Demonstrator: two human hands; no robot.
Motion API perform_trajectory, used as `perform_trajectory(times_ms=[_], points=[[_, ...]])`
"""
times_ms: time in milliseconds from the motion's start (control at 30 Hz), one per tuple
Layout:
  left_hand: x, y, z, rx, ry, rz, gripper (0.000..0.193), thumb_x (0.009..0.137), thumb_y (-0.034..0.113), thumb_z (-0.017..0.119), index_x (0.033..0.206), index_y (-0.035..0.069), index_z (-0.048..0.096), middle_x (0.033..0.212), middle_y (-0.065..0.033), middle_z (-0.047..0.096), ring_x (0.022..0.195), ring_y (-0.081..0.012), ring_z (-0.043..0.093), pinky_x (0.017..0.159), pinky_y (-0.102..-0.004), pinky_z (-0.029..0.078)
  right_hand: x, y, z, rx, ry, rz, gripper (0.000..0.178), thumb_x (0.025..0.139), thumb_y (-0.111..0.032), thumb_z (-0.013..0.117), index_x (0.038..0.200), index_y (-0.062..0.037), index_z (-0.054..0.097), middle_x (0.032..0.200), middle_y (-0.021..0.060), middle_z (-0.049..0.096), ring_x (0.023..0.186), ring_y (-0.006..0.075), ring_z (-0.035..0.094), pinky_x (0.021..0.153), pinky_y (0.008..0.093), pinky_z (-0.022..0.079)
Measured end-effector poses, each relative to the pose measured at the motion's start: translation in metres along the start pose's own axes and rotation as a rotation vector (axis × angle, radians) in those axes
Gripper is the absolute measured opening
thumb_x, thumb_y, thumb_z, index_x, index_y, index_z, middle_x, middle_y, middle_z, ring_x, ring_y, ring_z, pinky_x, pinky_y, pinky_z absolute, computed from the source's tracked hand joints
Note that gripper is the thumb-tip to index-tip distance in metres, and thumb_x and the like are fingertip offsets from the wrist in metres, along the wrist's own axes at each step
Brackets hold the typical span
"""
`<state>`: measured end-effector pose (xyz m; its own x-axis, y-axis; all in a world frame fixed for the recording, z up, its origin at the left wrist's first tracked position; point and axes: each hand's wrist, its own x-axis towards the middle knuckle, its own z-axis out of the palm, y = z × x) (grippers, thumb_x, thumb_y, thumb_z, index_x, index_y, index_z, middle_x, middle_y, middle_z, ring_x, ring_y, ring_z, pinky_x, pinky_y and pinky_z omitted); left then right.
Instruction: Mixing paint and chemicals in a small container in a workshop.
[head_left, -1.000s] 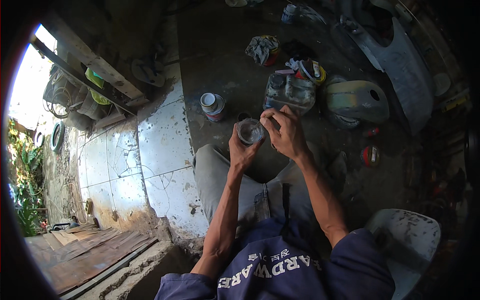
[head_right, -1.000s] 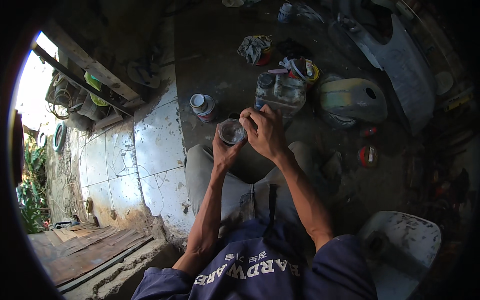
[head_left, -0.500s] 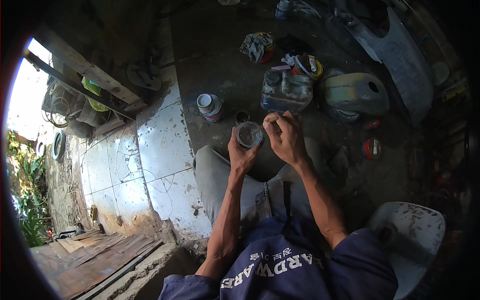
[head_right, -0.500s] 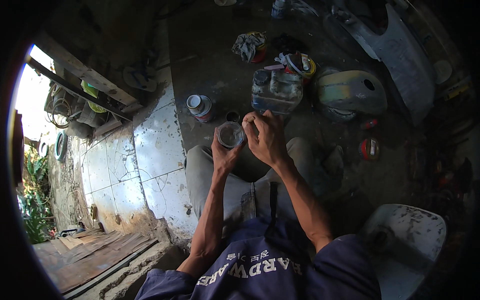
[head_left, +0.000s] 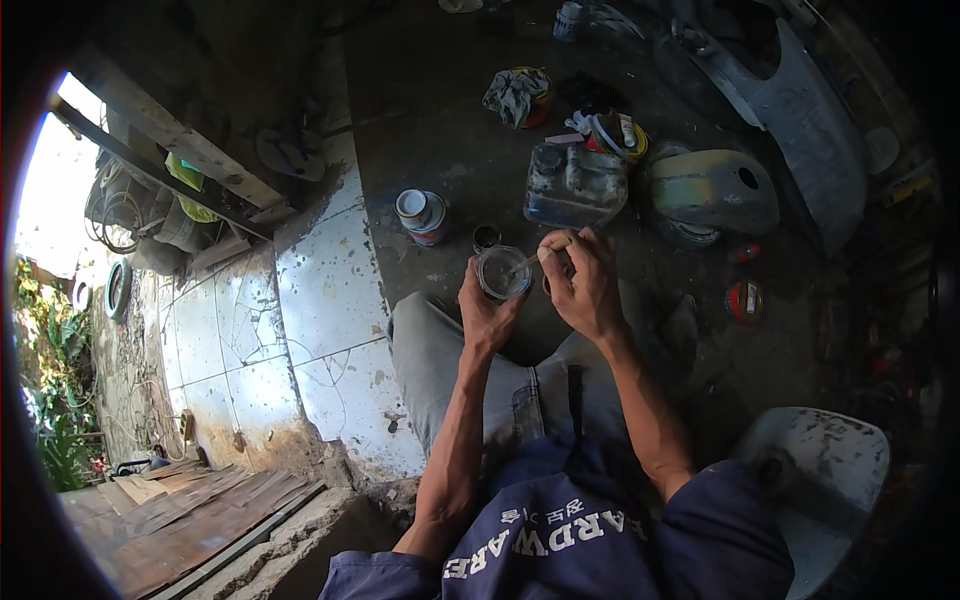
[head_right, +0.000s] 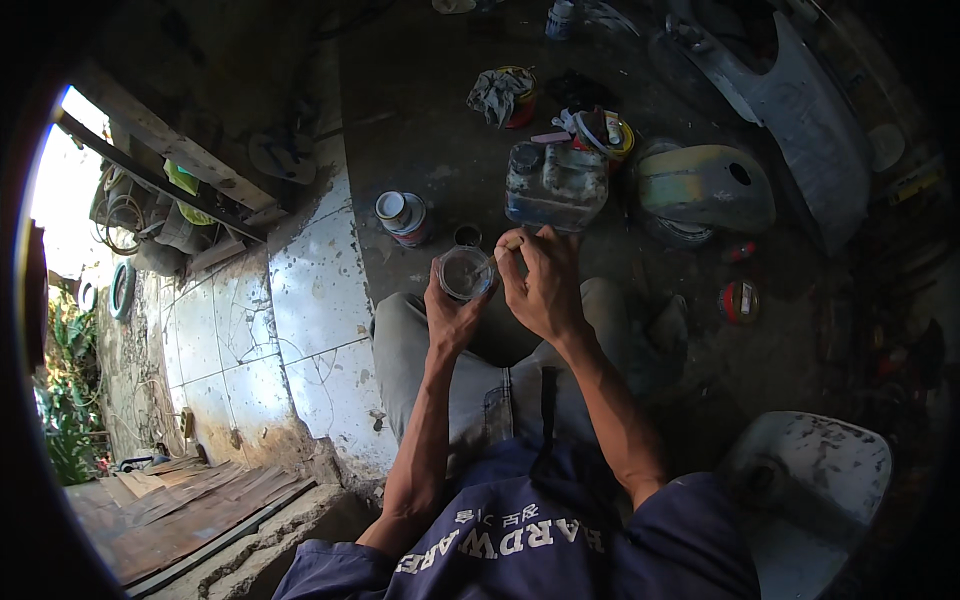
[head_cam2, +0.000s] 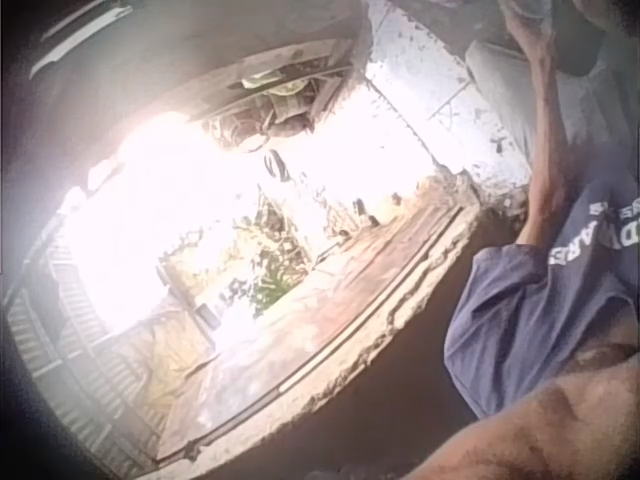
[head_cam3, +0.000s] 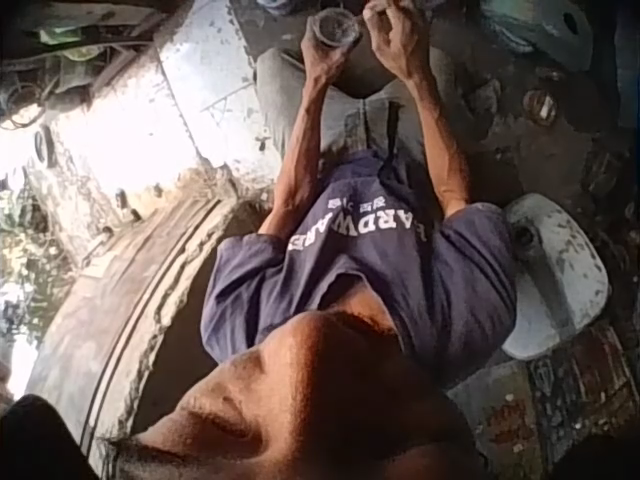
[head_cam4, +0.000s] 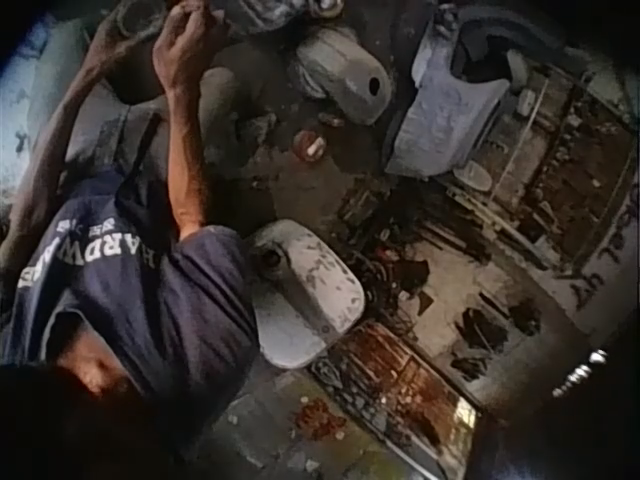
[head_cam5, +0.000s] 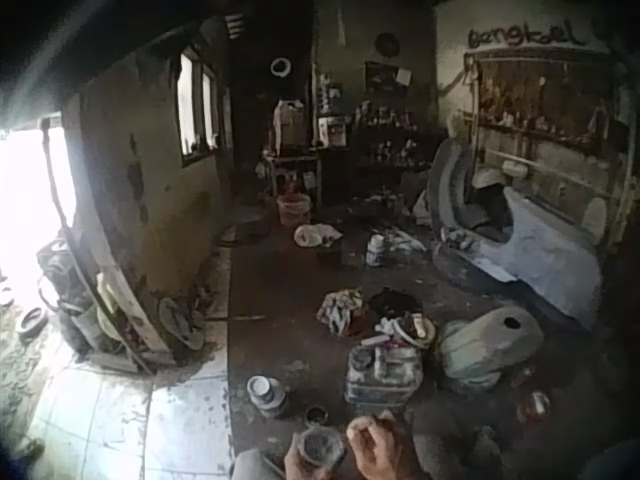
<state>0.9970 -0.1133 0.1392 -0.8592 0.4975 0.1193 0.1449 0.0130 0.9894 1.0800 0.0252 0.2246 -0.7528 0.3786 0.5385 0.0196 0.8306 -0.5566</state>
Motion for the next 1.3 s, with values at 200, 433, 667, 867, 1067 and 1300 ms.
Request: perform_trajectory(times_ms=[200,433,667,867,1067,1300], points=[[0.002,0.006,0.0,0.057,-0.007,0.037,0.054,0.081,0.011,0.087,0.126,0.002,0.057,0.115,-0.0102,0.069,0.107,-0.0188,0.066,0.097,-0.0344,0.052,0.0,0.001,-0.003,0.449,-0.032,0.471,0.008,0.1,-0.013,0.067,0.098,-0.0047,0.067,0.073,-0.0014,0.055,0.065,0.0074,0.046,0.061,0.0284,0.04],[0.003,0.012,-0.002,-0.015,0.008,-0.017,0.057,0.082,0.012,0.087,0.128,0.003,0.055,0.12,-0.0099,0.067,0.11,-0.0192,0.065,0.099,-0.0346,0.051,0.014,-0.011,-0.033,0.45,0.095,0.349,0.013,0.102,-0.014,0.067,0.102,-0.0004,0.068,0.076,-0.0019,0.055,0.067,0.0041,0.041,0.057,0.0251,0.037],[0.003,0.015,-0.004,-0.05,0.023,-0.045,0.059,0.084,0.014,0.087,0.131,0.003,0.054,0.122,-0.0098,0.067,0.114,-0.0198,0.064,0.102,-0.0353,0.05,0.024,-0.032,-0.051,0.307,0.117,0.224,0.012,0.101,-0.014,0.069,0.104,-0.003,0.07,0.09,0.0029,0.062,0.076,0.0121,0.048,0.07,0.0279,0.043],[0.004,0.015,-0.002,-0.053,0.009,-0.024,0.059,0.083,0.014,0.088,0.13,0.003,0.055,0.12,-0.0097,0.068,0.112,-0.0198,0.065,0.101,-0.0351,0.051,0.022,-0.035,-0.055,0.229,0.066,0.17,0.012,0.101,-0.016,0.069,0.104,-0.0047,0.071,0.094,0.0043,0.064,0.078,0.0131,0.051,0.07,0.0283,0.043],[0.002,0.009,-0.001,-0.01,0.009,0.004,0.054,0.081,0.012,0.087,0.126,0.002,0.058,0.115,-0.0121,0.071,0.108,-0.0219,0.069,0.096,-0.0354,0.054,0.017,-0.039,-0.035,0.151,-0.085,0.07,0.008,0.098,-0.017,0.071,0.102,-0.0091,0.072,0.089,0.0001,0.07,0.081,0.0186,0.054,0.08,0.0354,0.043],[0.002,0.005,0.001,-0.037,0.027,0.061,0.049,0.079,0.009,0.086,0.121,0.001,0.061,0.111,-0.0142,0.073,0.102,-0.0235,0.072,0.092,-0.0362,0.055,0.02,-0.025,-0.013,-0.007,-0.191,-0.179,0.01,0.094,-0.017,0.072,0.102,-0.012,0.071,0.094,-0.002,0.075,0.085,0.0203,0.055,0.087,0.04,0.037]])
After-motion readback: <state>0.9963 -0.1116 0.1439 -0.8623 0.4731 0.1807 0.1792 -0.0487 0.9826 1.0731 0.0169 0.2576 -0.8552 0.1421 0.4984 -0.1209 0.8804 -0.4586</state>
